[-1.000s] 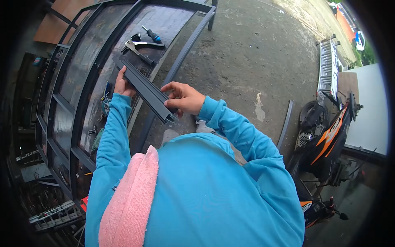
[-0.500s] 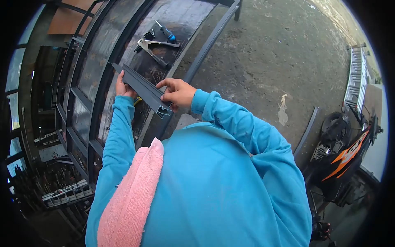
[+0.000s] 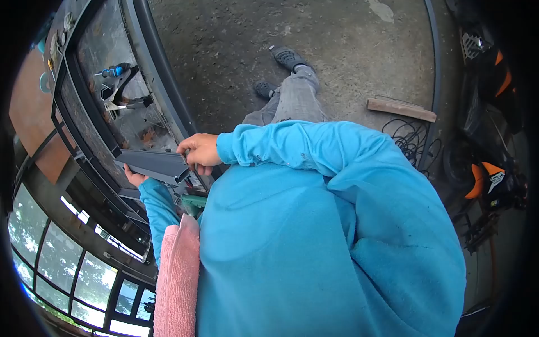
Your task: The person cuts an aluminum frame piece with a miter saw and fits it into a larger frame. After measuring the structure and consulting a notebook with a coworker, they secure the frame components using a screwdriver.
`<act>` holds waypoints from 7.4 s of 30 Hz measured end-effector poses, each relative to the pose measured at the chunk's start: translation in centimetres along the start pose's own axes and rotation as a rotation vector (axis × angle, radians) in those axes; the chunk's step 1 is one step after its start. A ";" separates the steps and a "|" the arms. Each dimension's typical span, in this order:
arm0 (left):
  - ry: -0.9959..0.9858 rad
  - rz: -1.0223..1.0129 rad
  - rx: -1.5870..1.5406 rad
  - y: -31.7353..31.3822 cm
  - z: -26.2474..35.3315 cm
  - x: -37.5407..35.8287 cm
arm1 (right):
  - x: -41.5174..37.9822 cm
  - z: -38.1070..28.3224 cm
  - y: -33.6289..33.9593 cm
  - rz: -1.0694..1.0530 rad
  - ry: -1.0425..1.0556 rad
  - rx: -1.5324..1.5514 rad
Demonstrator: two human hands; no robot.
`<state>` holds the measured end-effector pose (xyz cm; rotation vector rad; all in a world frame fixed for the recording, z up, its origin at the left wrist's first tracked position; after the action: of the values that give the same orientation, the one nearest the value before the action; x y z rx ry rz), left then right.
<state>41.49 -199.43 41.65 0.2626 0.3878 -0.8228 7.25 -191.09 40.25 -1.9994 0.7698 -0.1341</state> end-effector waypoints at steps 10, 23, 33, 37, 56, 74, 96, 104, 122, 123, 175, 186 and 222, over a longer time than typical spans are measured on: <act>-0.050 -0.176 0.149 -1.1 -2.0 3.3 | 0.9 -0.2 4.9 0.211 0.016 0.327; 0.086 -0.061 0.129 -1.8 -2.0 4.0 | 1.9 -0.3 9.0 0.465 -0.005 0.423; 0.131 -0.021 0.026 -3.9 -2.2 1.5 | 1.7 -1.6 8.3 0.391 -0.102 0.217; -0.037 -0.089 0.059 -4.6 2.0 -0.3 | 0.7 -5.6 5.1 0.370 0.294 -0.451; -0.993 -0.825 1.375 -6.9 10.0 -7.0 | 9.3 -11.1 -4.4 -0.141 -0.051 -1.546; -1.039 -0.242 0.914 -0.9 4.1 6.8 | 18.2 -4.1 -3.4 0.120 -0.179 -1.229; -1.146 -0.213 0.811 -0.4 3.3 6.3 | 17.2 -4.0 -3.8 0.134 -0.236 -1.221; -1.128 -0.223 0.851 -0.1 3.4 8.7 | 19.7 -3.8 -3.1 0.138 -0.318 -1.228; 0.356 -0.364 0.014 -5.5 -12.6 -11.9 | 10.8 -11.7 -0.7 -0.358 -0.040 -2.058; 0.325 -0.382 -0.034 -6.3 -12.1 -12.2 | 10.0 -11.2 -0.1 -0.374 0.028 -2.093; 0.296 -0.344 -0.107 -8.5 -13.1 -11.3 | 11.5 -4.3 8.5 1.139 -0.282 -0.260; 0.224 -0.330 -0.094 -8.6 -13.8 -10.7 | 11.1 -4.7 7.4 1.322 -0.314 -0.386; -0.207 0.554 0.550 3.9 3.7 11.6 | 6.9 0.8 6.4 0.516 -0.405 0.022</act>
<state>52.47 -205.89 40.30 0.7521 -0.1199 -0.3864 10.11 -196.65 33.17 -1.6681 0.9765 0.5434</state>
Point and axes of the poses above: each hand's wrist, its own x-axis towards the middle knuckle, its own y-axis out of the back of the hand, z = x × y, the point moved 4 cm from there along x, towards the middle knuckle, and after that the axes turned 2 degrees about x, right-handed, at the moved point
